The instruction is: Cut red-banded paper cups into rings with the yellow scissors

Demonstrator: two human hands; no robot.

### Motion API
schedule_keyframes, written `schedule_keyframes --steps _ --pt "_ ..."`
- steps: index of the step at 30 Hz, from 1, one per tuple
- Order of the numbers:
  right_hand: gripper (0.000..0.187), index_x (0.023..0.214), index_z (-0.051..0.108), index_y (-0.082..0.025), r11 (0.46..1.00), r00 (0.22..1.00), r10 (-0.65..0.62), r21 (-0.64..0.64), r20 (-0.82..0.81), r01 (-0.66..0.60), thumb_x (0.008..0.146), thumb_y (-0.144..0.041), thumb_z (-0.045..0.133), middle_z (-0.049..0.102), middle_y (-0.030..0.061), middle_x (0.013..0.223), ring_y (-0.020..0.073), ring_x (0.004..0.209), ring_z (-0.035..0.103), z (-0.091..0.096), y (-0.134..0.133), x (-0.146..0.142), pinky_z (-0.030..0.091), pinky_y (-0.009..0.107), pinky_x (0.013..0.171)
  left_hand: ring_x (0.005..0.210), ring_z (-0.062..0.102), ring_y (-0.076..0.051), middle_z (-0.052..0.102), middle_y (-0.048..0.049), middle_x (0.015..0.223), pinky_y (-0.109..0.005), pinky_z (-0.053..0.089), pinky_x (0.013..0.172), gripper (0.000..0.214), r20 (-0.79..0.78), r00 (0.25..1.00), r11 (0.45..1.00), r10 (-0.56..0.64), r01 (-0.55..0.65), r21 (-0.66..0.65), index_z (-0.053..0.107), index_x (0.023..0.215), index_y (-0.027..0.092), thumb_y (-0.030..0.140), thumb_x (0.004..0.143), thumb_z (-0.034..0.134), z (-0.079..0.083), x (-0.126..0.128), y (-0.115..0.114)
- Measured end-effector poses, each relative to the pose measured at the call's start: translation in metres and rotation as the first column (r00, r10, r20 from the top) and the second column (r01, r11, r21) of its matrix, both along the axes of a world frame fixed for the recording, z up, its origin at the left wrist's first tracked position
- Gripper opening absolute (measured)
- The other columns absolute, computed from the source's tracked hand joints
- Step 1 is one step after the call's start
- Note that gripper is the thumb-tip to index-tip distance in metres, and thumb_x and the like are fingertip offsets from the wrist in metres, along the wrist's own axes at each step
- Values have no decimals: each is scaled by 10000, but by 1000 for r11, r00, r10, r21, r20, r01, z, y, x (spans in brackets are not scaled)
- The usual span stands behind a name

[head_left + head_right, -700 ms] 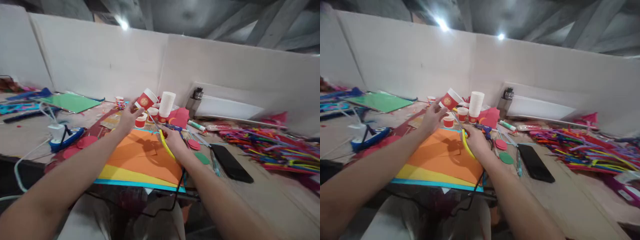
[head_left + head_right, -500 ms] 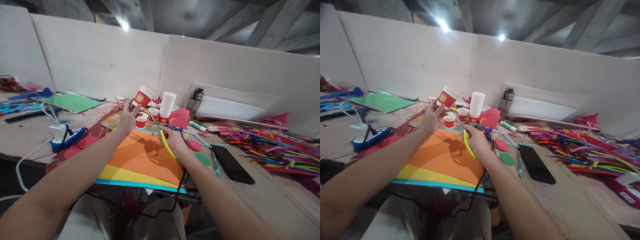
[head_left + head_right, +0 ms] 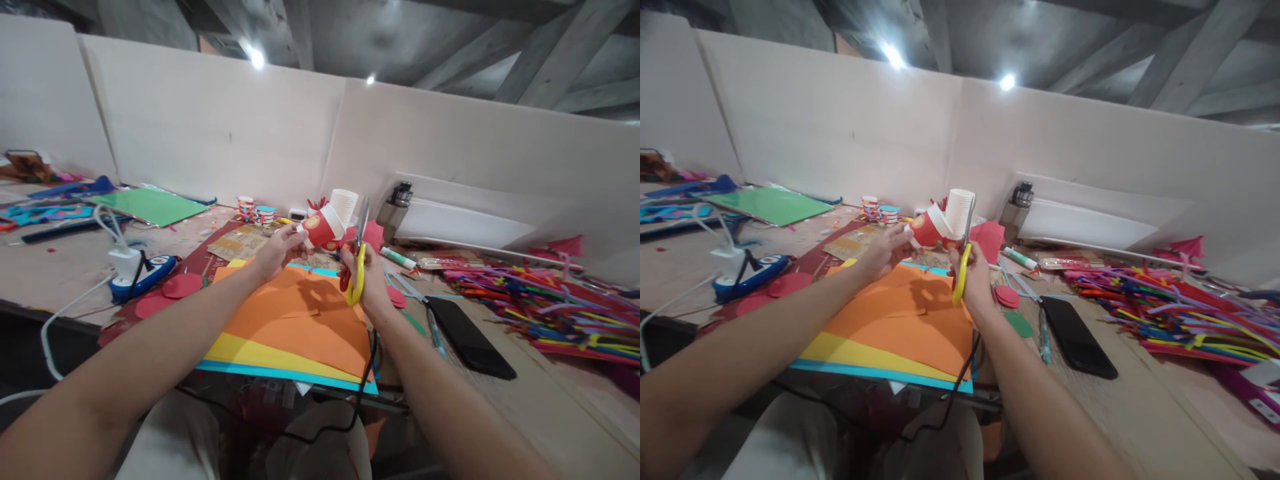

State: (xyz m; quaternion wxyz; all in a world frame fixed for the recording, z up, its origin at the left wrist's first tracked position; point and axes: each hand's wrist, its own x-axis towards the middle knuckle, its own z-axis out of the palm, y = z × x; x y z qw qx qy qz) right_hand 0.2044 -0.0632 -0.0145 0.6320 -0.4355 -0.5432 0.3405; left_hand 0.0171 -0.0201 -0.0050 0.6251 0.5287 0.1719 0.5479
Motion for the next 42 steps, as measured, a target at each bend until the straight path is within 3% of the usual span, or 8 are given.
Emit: schedule_keyframes --steps 6,10,17,24,42 --pt "429 866 518 -228 998 969 24 -44 -246 -36 720 -582 710 518 -67 624 80 505 506 13 -4 -8 475 207 470 779 661 -159 678 -50 923 -276 508 646 620 -146 985 995 -97 98 1 506 1125 165 310 625 841 -6 4 -1" --pt "422 845 540 -223 998 980 20 -57 -200 -32 732 -606 675 515 -60 598 87 502 516 17 -9 -9 466 199 449 856 638 -158 660 -75 1040 -278 503 692 598 -245 967 996 -66 78 40 505 1111 168 259 620 833 -7 2 0" --pt "307 901 549 -221 997 993 4 -72 -117 -13 714 -424 683 522 -67 579 98 450 485 12 -7 -3 431 216 393 875 625 -166 636 -76 1054 -303 498 750 626 -352 936 998 -15 36 54 510 1109 162 237 585 843 -5 -1 -4" --pt "228 873 546 -225 996 994 18 -86 -108 -28 692 -332 633 541 -58 590 109 452 498 11 -8 -4 409 218 371 773 630 -153 626 -54 926 -304 519 679 568 -366 929 995 -47 74 60 498 1082 161 378 662 812 -8 0 0" --pt "193 833 519 -230 996 996 21 -87 -91 -29 687 -317 611 503 -80 531 98 403 459 8 -7 -3 395 220 369 811 629 -150 652 -66 948 -272 518 660 547 -413 910 993 -48 88 79 514 1053 169 388 656 819 -9 -2 2"
